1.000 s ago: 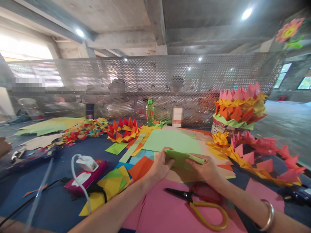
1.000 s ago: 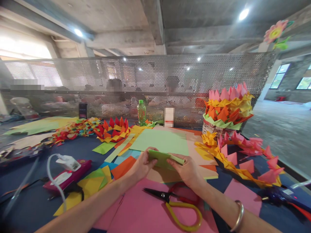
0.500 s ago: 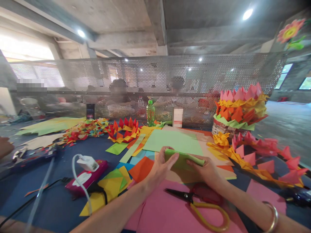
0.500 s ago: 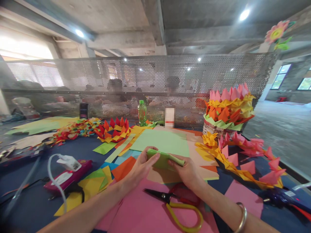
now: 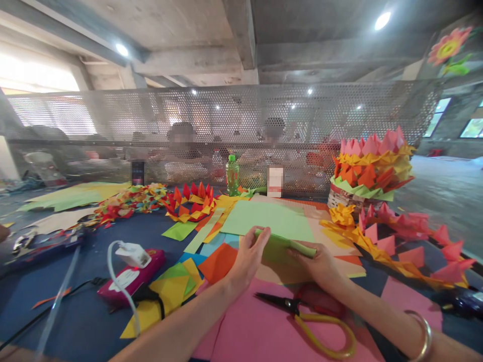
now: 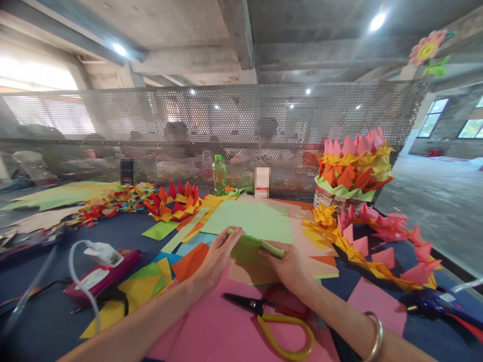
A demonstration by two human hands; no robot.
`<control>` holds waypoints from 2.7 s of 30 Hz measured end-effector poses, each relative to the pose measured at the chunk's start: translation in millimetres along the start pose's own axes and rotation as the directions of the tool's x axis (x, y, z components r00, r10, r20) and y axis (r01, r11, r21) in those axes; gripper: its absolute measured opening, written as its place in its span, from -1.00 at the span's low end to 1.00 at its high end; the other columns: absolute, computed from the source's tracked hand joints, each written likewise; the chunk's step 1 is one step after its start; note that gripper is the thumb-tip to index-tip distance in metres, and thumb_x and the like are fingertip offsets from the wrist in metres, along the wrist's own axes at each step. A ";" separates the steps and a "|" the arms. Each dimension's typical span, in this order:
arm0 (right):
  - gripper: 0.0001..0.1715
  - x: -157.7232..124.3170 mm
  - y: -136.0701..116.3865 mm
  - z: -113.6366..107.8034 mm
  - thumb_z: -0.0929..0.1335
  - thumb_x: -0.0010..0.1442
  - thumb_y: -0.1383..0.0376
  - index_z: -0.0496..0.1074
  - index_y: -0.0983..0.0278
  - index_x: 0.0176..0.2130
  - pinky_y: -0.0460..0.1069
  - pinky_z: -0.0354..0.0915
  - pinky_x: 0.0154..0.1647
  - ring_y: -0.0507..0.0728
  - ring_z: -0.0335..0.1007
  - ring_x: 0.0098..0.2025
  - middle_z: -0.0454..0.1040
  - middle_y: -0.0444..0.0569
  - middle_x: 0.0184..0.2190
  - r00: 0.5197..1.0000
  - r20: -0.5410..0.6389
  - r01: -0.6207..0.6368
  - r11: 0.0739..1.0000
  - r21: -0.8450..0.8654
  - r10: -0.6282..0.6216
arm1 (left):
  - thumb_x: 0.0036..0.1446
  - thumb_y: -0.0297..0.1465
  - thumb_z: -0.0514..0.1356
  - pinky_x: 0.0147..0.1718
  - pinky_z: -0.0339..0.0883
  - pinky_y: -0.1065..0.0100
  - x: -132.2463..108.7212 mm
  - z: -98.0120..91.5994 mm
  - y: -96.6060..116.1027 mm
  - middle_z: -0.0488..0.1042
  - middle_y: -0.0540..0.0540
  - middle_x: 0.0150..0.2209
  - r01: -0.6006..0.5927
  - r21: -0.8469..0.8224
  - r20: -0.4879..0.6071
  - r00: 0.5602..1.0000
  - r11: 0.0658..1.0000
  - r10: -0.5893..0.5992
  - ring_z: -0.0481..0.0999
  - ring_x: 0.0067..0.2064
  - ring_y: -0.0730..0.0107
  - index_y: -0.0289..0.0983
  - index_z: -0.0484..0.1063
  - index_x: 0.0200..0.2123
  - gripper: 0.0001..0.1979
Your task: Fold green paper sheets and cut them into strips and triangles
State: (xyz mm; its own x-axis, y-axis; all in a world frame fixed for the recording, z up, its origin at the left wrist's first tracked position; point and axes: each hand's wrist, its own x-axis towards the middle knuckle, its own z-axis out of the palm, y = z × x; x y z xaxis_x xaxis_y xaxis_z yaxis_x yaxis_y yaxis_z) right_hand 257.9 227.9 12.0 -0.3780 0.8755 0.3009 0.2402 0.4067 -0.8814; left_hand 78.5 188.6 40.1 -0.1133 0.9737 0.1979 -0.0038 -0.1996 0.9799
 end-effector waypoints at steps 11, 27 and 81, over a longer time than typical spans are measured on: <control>-0.79 1.5 -5.1 2.1 0.38 0.08 0.20 0.54 0.28 -0.42 -0.09 0.18 -0.42 0.08 0.30 -0.43 0.46 -0.17 -0.54 0.999 -0.031 -0.039 0.999 -0.012 0.039 | 0.13 -0.16 0.16 -0.38 0.14 0.43 0.7 0.3 -3.1 0.26 0.06 -0.47 0.033 -0.123 0.007 0.999 0.992 -0.032 0.26 -0.38 0.47 -0.25 0.30 -0.44 -0.72; -0.69 7.3 7.8 -2.9 0.40 0.05 0.14 0.59 0.31 -0.30 -0.07 0.28 -0.38 0.15 0.44 -0.36 0.58 -0.09 -0.43 0.987 -0.157 -0.055 0.997 -0.059 0.045 | -0.09 -0.39 0.25 -0.40 0.17 0.46 11.3 -4.2 -24.3 0.35 0.06 -0.48 -0.059 -0.007 0.139 0.989 0.998 0.059 0.33 -0.39 0.46 -0.27 0.35 -0.36 -0.81; -0.76 -3.6 5.2 -3.9 0.37 0.11 0.20 0.62 0.16 -0.26 -0.06 0.29 -0.36 0.17 0.46 -0.34 0.60 -0.25 -0.42 1.000 -0.016 -0.001 0.992 -0.127 -0.001 | -0.16 -0.49 0.18 -0.45 0.15 0.45 13.2 -23.9 -22.4 0.43 0.03 -0.56 -0.057 0.345 0.124 0.992 0.937 0.014 0.38 -0.40 0.36 -0.28 0.49 -0.56 -0.92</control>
State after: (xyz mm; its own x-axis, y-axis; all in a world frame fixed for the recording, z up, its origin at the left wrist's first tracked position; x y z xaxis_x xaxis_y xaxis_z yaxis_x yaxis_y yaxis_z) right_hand 264.0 227.9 7.8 -0.3643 0.8791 0.3074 0.3524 0.4356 -0.8282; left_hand 53.4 203.3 20.1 0.0110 0.9768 0.2138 0.3458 -0.2043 0.9158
